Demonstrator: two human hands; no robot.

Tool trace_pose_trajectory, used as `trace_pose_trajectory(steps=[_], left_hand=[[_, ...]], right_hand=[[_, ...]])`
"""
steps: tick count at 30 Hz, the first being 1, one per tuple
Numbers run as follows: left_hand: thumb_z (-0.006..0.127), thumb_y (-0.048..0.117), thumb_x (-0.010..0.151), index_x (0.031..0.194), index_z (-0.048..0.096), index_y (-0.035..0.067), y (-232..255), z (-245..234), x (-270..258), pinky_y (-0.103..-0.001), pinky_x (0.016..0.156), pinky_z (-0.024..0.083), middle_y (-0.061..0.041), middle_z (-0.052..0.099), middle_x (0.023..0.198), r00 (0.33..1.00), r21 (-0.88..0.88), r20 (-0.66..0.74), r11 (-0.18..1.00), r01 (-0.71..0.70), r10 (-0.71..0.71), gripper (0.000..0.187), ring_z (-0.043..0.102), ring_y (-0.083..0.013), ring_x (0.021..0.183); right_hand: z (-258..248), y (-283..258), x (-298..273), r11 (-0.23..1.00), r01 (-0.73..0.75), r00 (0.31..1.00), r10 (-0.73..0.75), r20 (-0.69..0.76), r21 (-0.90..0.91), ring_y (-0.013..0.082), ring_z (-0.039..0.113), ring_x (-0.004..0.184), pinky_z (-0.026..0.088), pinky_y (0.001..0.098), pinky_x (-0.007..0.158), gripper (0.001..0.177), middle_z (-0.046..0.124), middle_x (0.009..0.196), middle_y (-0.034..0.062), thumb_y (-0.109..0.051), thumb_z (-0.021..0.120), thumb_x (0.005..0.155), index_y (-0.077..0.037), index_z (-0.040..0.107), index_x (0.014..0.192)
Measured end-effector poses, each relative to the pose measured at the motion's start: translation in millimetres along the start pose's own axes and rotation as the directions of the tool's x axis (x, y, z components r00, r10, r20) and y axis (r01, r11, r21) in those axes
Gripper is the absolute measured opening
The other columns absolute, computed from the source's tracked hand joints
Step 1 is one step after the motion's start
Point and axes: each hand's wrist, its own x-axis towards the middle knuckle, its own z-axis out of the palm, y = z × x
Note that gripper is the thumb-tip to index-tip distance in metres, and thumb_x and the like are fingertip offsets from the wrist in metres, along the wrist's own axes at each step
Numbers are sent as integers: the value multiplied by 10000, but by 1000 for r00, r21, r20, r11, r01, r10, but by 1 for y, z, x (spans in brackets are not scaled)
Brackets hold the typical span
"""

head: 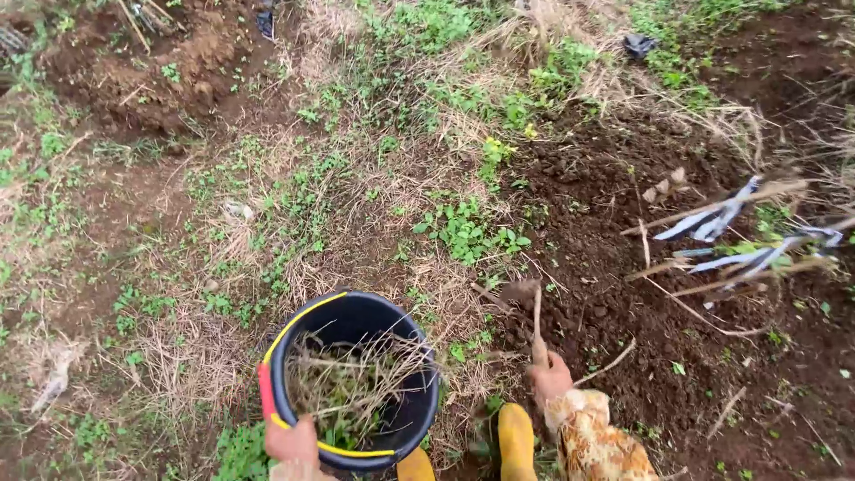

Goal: Removing weeds from soil around plants using a hand hoe and placing them into a bucket.

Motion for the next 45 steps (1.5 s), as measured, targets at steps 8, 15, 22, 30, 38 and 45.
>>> trace_pose_trajectory(steps=[8,15,22,30,38,45], left_hand=[[524,-27,599,812,529,3,42,103,12,-306,515,418,-98,518,646,988,-157,142,984,79,-57,215,472,-230,522],[509,12,594,862,533,-7,8,165,5,-287,520,385,-94,509,620,988,-264,23,954,-144,156,270,426,-217,513],[463,-79,599,960,524,-6,17,178,16,-229,472,334,-52,491,660,979,-394,117,913,-107,165,373,383,-145,502],[439,-53,630,861,498,11,47,201,27,-276,460,328,-80,455,637,966,-341,113,922,-181,231,247,378,-181,509],[454,-39,620,854,511,9,50,206,41,-284,470,353,-87,476,634,971,-303,90,934,-187,223,245,407,-192,507],[464,-27,639,778,484,19,38,197,37,-281,433,325,-58,434,576,965,-269,61,935,-230,255,147,363,-174,469]], right_hand=[[93,-95,160,879,440,898,-437,58,-184,106,374,469,321,228,367,421,506,773,44,-71,455,824,-185,381,1222],[129,-73,319,817,544,839,-524,147,-193,96,395,478,385,230,405,633,390,1267,83,-64,421,816,-220,118,1350],[95,83,353,764,468,880,-450,154,-444,140,450,451,355,230,336,588,513,1125,69,-99,412,835,-229,153,1347],[93,10,304,737,516,856,-462,232,-437,295,417,1110,409,457,875,613,309,1329,73,-85,414,809,-248,153,1339],[98,160,471,763,641,708,-545,449,-86,149,266,806,295,379,603,613,337,1286,31,-288,379,761,-222,142,1323],[87,47,383,701,554,832,-473,289,-448,117,392,482,343,247,376,539,372,1125,-4,-31,462,796,-245,234,1235]])
